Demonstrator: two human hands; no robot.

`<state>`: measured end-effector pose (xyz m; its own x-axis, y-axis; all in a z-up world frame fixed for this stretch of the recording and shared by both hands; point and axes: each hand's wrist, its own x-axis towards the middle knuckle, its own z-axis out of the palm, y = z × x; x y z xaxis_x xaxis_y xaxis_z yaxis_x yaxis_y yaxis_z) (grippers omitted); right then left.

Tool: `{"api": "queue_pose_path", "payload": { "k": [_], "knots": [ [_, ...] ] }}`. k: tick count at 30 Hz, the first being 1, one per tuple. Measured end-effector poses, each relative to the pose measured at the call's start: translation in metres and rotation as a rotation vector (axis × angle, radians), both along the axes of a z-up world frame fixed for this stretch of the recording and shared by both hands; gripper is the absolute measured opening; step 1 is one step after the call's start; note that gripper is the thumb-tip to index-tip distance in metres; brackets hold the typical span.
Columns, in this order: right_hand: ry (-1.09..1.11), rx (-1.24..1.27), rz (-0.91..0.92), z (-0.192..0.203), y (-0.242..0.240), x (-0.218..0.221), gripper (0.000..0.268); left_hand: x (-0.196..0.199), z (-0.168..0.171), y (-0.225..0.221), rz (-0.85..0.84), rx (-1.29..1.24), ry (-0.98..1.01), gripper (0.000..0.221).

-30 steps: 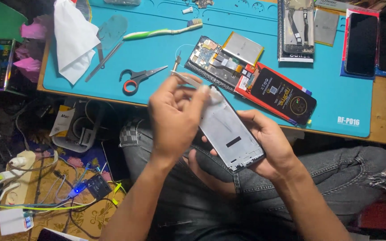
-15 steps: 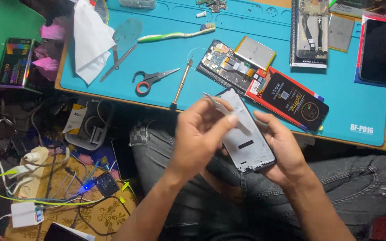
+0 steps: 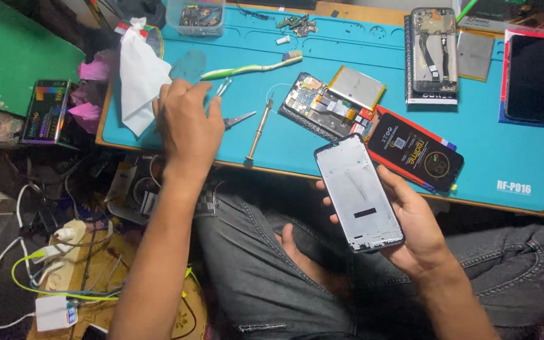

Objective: Replacing a mobile phone screen by cleaning the frame and fitting the new component

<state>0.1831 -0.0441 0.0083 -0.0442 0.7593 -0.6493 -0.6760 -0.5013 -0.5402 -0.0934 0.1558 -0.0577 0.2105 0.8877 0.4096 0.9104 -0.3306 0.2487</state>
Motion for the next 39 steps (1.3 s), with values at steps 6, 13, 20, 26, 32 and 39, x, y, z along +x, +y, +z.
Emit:
{"api": "queue_pose_path", "payload": {
  "k": [6,13,20,26,32,39],
  "knots": [
    [-0.068,-0.243,-0.163,0.052,0.015,-0.013,0.068,0.039,-0.012,0.052,-0.253,0.081,0.094,0.012],
    [-0.079,-0.3,-0.289,0.052,0.0,0.011,0.079,0.066,0.026,0.026,-0.453,0.131,-0.28,0.005],
    [-0.065,-0.099,-0.426,0.011,-0.028,0.045,0.077,0.135,0.063,-0.161,-0.336,-0.585,-0.78,0.023],
    [-0.102,0.166,-0.478,-0.004,-0.055,0.084,0.073,0.182,0.038,-0.239,-0.659,-0.693,-0.917,0.035],
    [-0.1,0.146,-0.542,0.0,-0.068,0.082,0.074,0.212,0.045,-0.25,-0.608,-0.58,-0.889,0.027],
    [-0.279,0.471,-0.674,-0.007,-0.082,0.1,0.073,0.221,0.055,-0.265,-0.763,-0.617,-0.899,0.029]
  ]
}}
